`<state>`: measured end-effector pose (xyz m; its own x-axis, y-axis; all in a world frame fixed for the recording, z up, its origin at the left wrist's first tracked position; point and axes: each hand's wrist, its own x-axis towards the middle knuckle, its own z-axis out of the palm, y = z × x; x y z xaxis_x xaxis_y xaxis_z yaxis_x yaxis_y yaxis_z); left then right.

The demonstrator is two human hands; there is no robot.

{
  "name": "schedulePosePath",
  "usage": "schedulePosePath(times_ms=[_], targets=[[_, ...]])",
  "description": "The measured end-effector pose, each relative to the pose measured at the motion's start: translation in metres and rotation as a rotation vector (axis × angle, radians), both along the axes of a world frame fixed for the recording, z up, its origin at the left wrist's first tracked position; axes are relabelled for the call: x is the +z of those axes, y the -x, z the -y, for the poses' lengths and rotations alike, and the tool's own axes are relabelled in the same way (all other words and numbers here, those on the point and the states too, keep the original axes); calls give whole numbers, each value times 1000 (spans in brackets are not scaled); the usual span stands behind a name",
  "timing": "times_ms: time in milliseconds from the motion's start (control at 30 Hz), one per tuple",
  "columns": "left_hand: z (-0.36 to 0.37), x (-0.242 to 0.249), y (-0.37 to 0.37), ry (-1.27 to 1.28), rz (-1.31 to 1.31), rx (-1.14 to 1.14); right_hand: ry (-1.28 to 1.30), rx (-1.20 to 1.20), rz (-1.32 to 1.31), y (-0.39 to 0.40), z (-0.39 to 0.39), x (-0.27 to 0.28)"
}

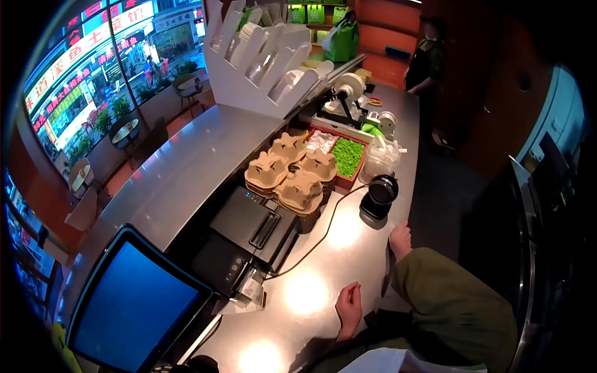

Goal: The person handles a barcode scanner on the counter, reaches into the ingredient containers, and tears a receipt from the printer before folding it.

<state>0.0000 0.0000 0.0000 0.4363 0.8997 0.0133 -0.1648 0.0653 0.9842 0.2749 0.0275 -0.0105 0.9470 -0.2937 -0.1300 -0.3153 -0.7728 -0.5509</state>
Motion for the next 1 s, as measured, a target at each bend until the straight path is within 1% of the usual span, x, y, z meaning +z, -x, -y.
schedulePosePath(times_ms=[33,67,100,167,200,267,300,367,433,500,533,633,667,767,933,967,1000], targets=[[-10,5,20,-22,-9,-7,-3,7,-31,21,-12,-10],[-15,9,38,-35,-19,-8,49,135,-1,54,-20,5],[43,16,-70,41,142,-3,112,100,120,-67,39,46],[32,11,-38,7,59,17,91,131,46,-49,28,5],[23,9,-22,-7,19,31,28,94,4,-34,17,-5],[24,10,-20,14,-6,40,-48,13,-21,-29,11,1],[24,12,-19,29,-20,39,-53,55,-36,-26,10,8],[21,15,-15,64,67,30,-128,29,82,-3,7,35],[16,10,-14,118,166,1,-78,568,656,-7,16,17],[9,12,-10,157,151,-46,-99,806,843,-2,12,17],[8,13,-10,195,174,-69,-182,915,826,-1,13,16],[6,11,-9,264,212,-129,-376,877,628,3,15,18],[4,8,-9,281,231,-142,-320,881,581,-2,13,12],[3,10,-5,318,271,-170,-257,962,577,4,15,21],[2,17,-3,412,349,-164,-379,914,490,1,17,22],[2,23,-2,452,347,-156,-443,891,435,0,17,26],[0,20,-2,464,391,-162,-481,864,443,-6,15,21]])
